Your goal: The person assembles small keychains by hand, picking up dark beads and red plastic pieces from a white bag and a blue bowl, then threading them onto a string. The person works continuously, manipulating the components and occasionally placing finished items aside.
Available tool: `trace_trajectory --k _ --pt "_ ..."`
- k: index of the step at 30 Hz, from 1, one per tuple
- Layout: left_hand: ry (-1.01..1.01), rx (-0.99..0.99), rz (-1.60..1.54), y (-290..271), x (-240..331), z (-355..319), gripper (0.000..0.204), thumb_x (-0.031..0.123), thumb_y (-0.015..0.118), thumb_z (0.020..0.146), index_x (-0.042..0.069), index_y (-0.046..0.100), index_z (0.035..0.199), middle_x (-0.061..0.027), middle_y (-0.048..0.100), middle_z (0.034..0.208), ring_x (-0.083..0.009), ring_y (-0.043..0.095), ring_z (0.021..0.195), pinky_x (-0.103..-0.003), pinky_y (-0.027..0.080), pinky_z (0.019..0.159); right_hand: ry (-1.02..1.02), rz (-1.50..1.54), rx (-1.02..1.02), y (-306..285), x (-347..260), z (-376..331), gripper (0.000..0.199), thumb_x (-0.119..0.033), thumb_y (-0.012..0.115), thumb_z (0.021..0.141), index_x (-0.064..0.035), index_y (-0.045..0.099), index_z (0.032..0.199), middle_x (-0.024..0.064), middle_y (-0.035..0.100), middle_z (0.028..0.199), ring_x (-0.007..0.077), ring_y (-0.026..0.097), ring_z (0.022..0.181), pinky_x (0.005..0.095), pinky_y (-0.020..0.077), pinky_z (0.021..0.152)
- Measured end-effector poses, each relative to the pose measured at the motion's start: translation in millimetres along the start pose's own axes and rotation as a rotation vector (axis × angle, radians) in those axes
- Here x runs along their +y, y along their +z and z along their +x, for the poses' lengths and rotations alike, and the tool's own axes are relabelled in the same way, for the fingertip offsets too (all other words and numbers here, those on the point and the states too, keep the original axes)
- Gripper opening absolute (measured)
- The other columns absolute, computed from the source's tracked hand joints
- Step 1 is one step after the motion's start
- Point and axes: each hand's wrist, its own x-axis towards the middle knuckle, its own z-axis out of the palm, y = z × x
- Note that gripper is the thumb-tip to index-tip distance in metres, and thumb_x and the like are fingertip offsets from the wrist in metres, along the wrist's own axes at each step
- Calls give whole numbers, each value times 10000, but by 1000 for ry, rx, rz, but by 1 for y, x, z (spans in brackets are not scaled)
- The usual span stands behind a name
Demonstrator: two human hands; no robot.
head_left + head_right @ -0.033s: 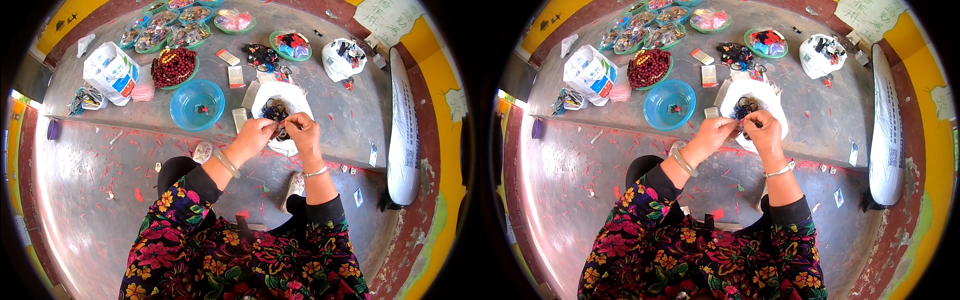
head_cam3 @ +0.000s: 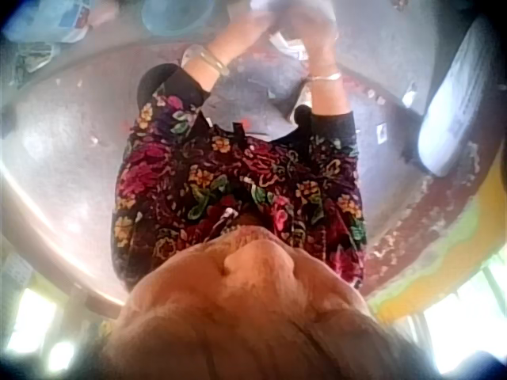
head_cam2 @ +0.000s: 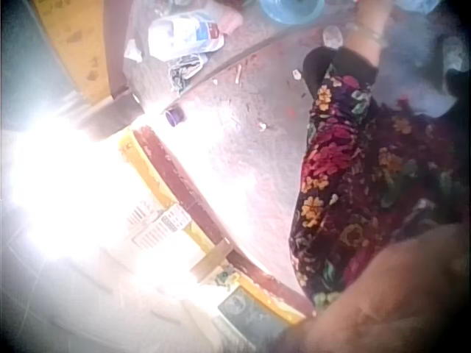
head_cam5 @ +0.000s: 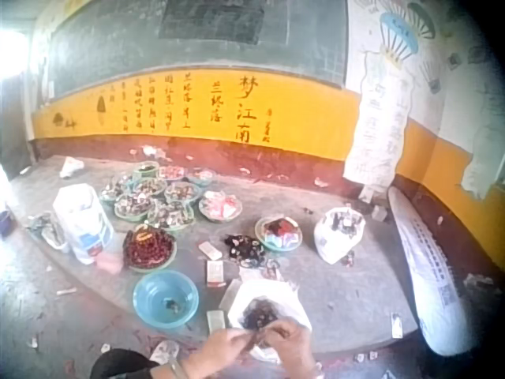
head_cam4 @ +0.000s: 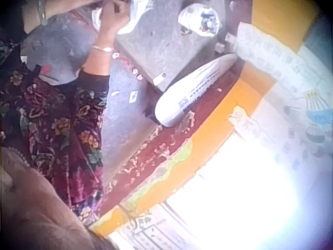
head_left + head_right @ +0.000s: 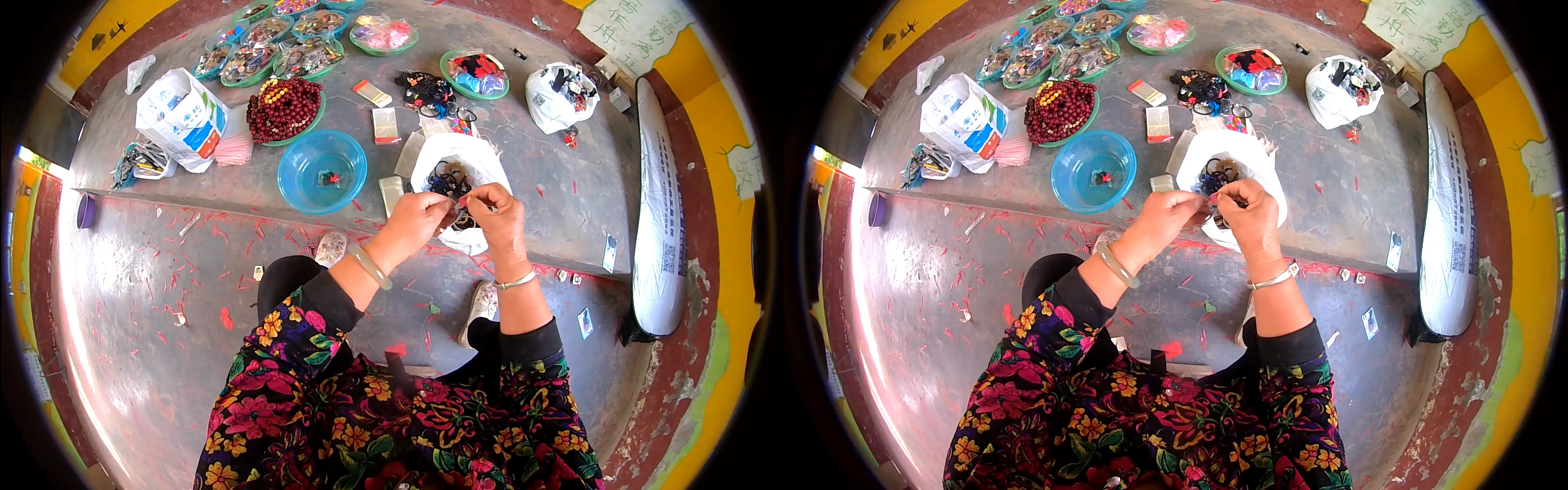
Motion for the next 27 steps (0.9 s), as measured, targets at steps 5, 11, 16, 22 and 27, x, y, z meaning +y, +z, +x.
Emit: trace_trajectory --k 5,11,16,22,27 --pt "-35 6 -447 -6 -7 2 228 81 513 897 -111 576 1001 -159 612 988 -216 614 905 -314 506 842 111 259 26 -8 0 4 47 7 607 783 11 636 820 9 623 735 47 537 646 188 440 596" --pt "-62 114 -513 -8 -4 5 214 70 498 903 -112 553 1001 -167 595 1014 -235 611 926 -320 505 854 90 290 83 -16 -5 2 59 10 590 801 13 634 840 20 633 781 50 543 695 182 436 630" --pt "-15 205 -551 -13 -3 4 217 80 500 902 -111 544 997 -168 588 1028 -230 603 950 -312 506 851 11 306 59 -14 -17 -2 62 9 586 807 12 631 850 29 618 766 67 540 692 206 437 641" --pt "15 228 -561 -18 2 5 230 91 517 895 -108 538 1007 -163 587 1031 -222 604 941 -298 507 841 -103 -11 -199 -17 -21 -2 46 3 580 800 16 623 792 12 609 772 75 540 713 222 439 646" --pt "32 256 -522 -21 7 4 243 98 528 892 -111 539 1014 -160 586 1026 -220 602 935 -301 505 849 -228 -209 -503 -6 -23 -13 58 -51 637 727 -4 623 759 97 597 814 237 564 760 297 454 711"
